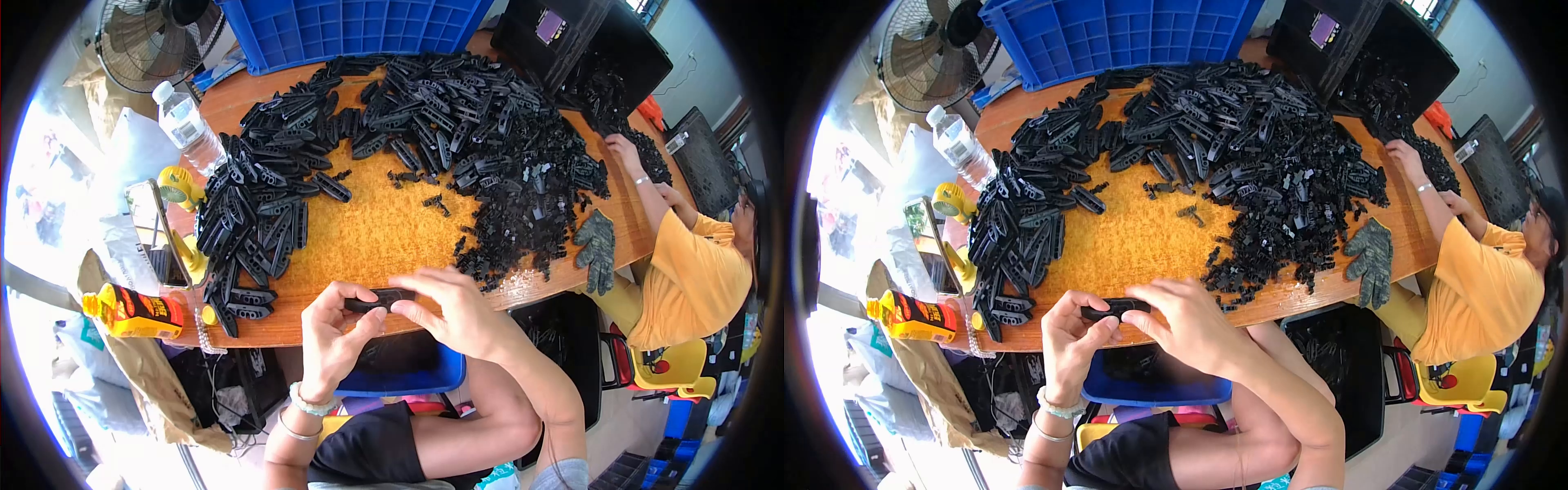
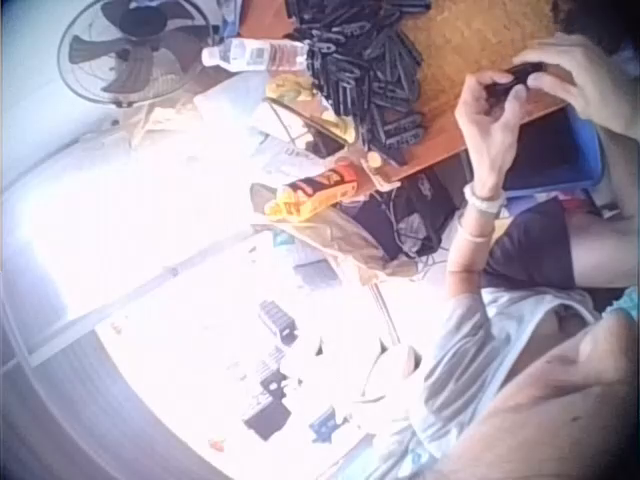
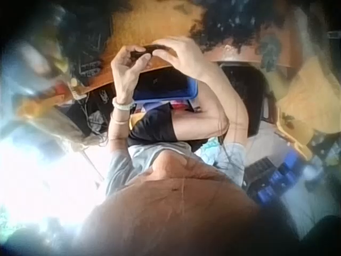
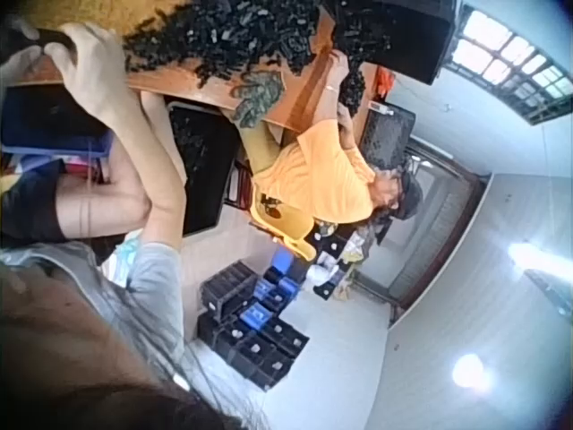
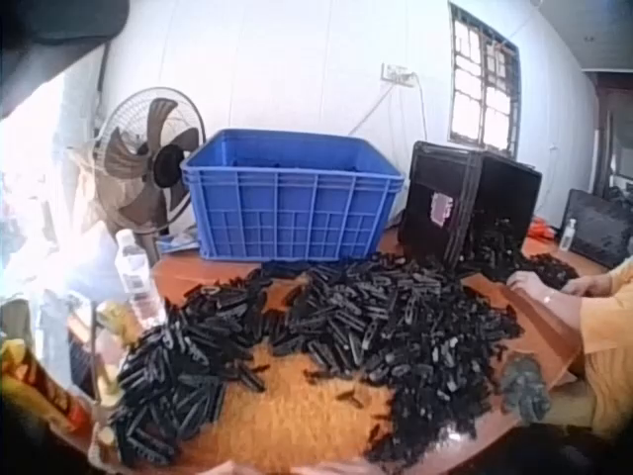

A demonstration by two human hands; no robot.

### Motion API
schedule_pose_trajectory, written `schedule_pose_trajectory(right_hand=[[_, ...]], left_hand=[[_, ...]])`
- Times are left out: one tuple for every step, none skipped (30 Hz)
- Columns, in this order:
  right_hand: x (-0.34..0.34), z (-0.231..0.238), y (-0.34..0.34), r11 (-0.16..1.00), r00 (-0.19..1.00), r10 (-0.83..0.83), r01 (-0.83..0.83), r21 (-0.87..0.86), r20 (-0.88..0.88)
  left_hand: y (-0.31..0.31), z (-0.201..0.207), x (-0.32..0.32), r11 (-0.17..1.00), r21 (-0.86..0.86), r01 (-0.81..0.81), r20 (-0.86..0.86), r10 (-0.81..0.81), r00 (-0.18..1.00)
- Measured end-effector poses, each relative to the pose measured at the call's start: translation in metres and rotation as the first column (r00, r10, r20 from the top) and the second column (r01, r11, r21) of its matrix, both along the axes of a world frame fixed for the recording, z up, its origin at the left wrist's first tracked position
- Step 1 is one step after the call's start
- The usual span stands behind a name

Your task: The person assembles plastic components by joining small plastic parts together by hand, wipes the table surface with a glove, and joins additional plastic parts together.

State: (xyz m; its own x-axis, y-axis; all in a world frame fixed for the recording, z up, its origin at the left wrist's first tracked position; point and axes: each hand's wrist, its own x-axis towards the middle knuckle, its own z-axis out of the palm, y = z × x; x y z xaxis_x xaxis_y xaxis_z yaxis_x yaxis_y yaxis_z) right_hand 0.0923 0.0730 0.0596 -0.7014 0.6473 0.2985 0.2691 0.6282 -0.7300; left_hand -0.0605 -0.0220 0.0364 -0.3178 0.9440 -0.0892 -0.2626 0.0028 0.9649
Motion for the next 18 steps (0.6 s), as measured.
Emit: schedule_pose_trajectory(right_hand=[[0.001, -0.003, -0.003, 1.0, 1.0, 0.016, -0.016, -0.014, 0.024], [0.002, -0.006, -0.004, 0.999, 0.998, 0.029, -0.028, -0.026, 0.05], [0.003, -0.009, -0.003, 0.999, 1.0, 0.005, -0.004, 0.033, -0.007], [0.004, -0.01, -0.003, 0.999, 1.0, 0.002, -0.002, 0.033, -0.006], [0.004, -0.011, -0.004, 0.999, 0.999, -0.039, 0.039, -0.013, -0.035], [0.005, -0.012, -0.004, 0.995, 0.995, -0.083, 0.079, -0.059, -0.062], [0.012, -0.01, -0.001, 0.995, 0.994, -0.088, 0.085, -0.059, -0.058], [0.021, -0.005, 0.001, 0.96, 1.0, -0.004, 0.011, -0.28, 0.025], [0.025, -0.003, 0.002, 0.867, 0.991, 0.101, -0.045, -0.496, 0.085], [0.024, -0.004, 0.001, 0.865, 0.991, 0.104, -0.049, -0.5, 0.084], [0.024, -0.001, -0.001, 0.86, 0.936, 0.241, -0.084, -0.503, 0.256], [0.021, 0.0, -0.003, 0.85, 0.833, 0.37, -0.126, -0.511, 0.41], [0.017, -0.004, -0.007, 0.918, 0.817, 0.294, -0.095, -0.386, 0.497], [0.01, -0.005, -0.005, 0.921, 0.816, 0.288, -0.092, -0.379, 0.501], [0.002, -0.007, 0.003, 0.943, 0.851, 0.216, -0.055, -0.327, 0.479], [-0.007, -0.009, 0.011, 0.961, 0.881, 0.146, -0.018, -0.277, 0.449], [-0.012, -0.016, 0.026, 0.992, 0.949, -0.052, 0.086, -0.094, 0.31], [-0.016, -0.027, 0.044, 0.974, 0.966, -0.224, 0.216, 0.071, 0.127]], left_hand=[[-0.001, 0.0, -0.001, 1.0, -0.011, 0.021, 0.021, -0.021, 1.0], [0.0, 0.0, -0.001, 0.999, -0.021, 0.046, 0.044, -0.045, 0.998], [0.001, 0.0, 0.0, 0.999, -0.021, 0.048, 0.045, -0.047, 0.998], [0.002, 0.002, 0.0, 0.997, -0.025, 0.071, 0.083, -0.068, 0.994], [0.004, 0.002, 0.0, 0.995, -0.029, 0.094, 0.121, -0.09, 0.989], [0.008, 0.004, -0.002, 0.995, -0.029, 0.097, 0.124, -0.093, 0.988], [0.015, 0.006, -0.008, 0.979, -0.005, 0.205, -0.03, -0.205, 0.978], [0.022, 0.009, -0.017, 0.952, 0.002, 0.306, -0.191, -0.3, 0.935], [0.03, 0.012, -0.03, 0.946, -0.037, 0.321, -0.455, -0.302, 0.838], [0.048, 0.002, -0.041, 0.971, 0.023, 0.236, -0.683, -0.157, 0.714], [0.066, 0.002, -0.051, 0.988, 0.06, 0.143, -0.784, -0.042, 0.619], [0.085, -0.011, -0.065, 0.984, 0.143, 0.109, -0.879, 0.076, 0.471], [0.103, -0.019, -0.072, 0.977, 0.192, 0.089, -0.932, 0.153, 0.33], [0.119, -0.028, -0.079, 0.976, 0.203, 0.079, -0.971, 0.19, 0.148], [0.13, -0.033, -0.085, 0.982, 0.176, 0.076, -0.984, 0.176, 0.001], [0.135, -0.038, -0.092, 0.987, 0.148, 0.066, -0.976, 0.156, -0.149], [0.14, -0.039, -0.089, 0.985, 0.155, 0.072, -0.976, 0.164, -0.143], [0.143, -0.039, -0.085, 0.983, 0.161, 0.085, -0.971, 0.174, -0.164]])
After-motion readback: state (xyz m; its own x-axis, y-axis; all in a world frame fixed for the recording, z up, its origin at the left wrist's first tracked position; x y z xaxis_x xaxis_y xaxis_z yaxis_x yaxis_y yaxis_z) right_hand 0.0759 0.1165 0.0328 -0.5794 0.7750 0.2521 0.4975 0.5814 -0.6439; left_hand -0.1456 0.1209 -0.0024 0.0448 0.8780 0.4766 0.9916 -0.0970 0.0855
